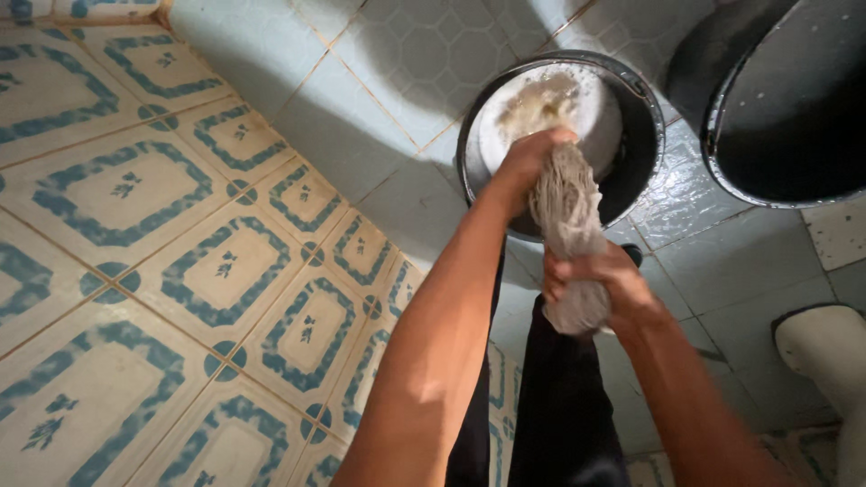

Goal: The person mops a tiled bathroom floor using a string mop and two buckets. They repeatedly dip the mop into a bucket containing soapy water, wring it out by hand, and mop the floor around a toilet. The person also rinses the mop head in a second bucket of water and wrings it out before continuing to mop.

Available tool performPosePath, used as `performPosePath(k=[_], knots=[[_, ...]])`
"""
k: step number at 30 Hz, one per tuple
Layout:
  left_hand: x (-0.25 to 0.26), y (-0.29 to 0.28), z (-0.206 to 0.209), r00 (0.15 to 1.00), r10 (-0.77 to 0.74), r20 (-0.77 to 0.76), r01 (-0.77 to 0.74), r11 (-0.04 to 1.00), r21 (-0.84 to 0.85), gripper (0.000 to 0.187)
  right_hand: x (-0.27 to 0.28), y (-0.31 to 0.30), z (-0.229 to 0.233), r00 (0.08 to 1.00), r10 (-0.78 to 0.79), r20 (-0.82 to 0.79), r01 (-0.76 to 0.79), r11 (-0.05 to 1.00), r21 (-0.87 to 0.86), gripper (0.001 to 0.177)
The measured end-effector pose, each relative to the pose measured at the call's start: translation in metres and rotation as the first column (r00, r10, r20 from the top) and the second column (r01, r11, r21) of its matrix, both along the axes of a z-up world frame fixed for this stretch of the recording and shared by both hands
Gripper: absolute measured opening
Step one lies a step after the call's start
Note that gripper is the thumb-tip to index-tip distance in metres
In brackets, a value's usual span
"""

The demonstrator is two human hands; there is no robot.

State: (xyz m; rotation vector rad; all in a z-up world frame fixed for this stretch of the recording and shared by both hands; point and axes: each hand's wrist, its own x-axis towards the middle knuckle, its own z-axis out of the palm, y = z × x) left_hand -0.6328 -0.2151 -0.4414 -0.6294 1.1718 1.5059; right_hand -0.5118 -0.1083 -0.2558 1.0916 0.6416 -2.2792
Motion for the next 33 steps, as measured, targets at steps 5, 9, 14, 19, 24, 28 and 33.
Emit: performPosePath(k=[5, 9, 14, 19, 24, 28, 33], knots=[[0.014, -0.011, 0.053, 0.844, 0.498, 0.199, -0.509, 0.627, 0.589, 0.063, 0.023, 0.008, 0.002, 0.958, -0.253, -0.137, 0.164, 0.870, -0.465, 0.046], [0.031, 0.002, 0.106, 0.705, 0.604, 0.372, -0.623, 0.277, 0.731, 0.054, 0.022, 0.009, 0.006, 0.959, -0.228, -0.167, 0.121, 0.864, -0.488, 0.046], [0.025, -0.009, 0.104, 0.737, 0.543, 0.402, -0.639, 0.365, 0.677, 0.034, 0.015, 0.017, 0.010, 0.996, -0.050, -0.072, 0.025, 0.951, -0.309, 0.047], [0.002, -0.005, 0.063, 0.916, 0.370, 0.156, -0.401, 0.809, 0.431, 0.038, 0.002, 0.012, 0.002, 0.967, 0.204, 0.151, -0.208, 0.978, 0.012, 0.045], [-0.015, 0.015, 0.022, 0.999, 0.044, 0.017, -0.043, 0.996, -0.073, 0.025, -0.013, -0.001, -0.020, 0.932, 0.318, 0.174, -0.362, 0.840, 0.403, 0.055], [-0.026, 0.022, 0.006, 0.911, -0.311, -0.272, 0.217, 0.920, -0.325, 0.024, -0.016, -0.014, -0.052, 0.812, 0.505, 0.294, -0.560, 0.530, 0.637, 0.045], [-0.042, 0.042, 0.023, 0.754, -0.593, -0.282, 0.331, 0.714, -0.616, 0.034, -0.025, -0.035, -0.080, 0.738, 0.467, 0.487, -0.671, 0.435, 0.600, 0.048]])
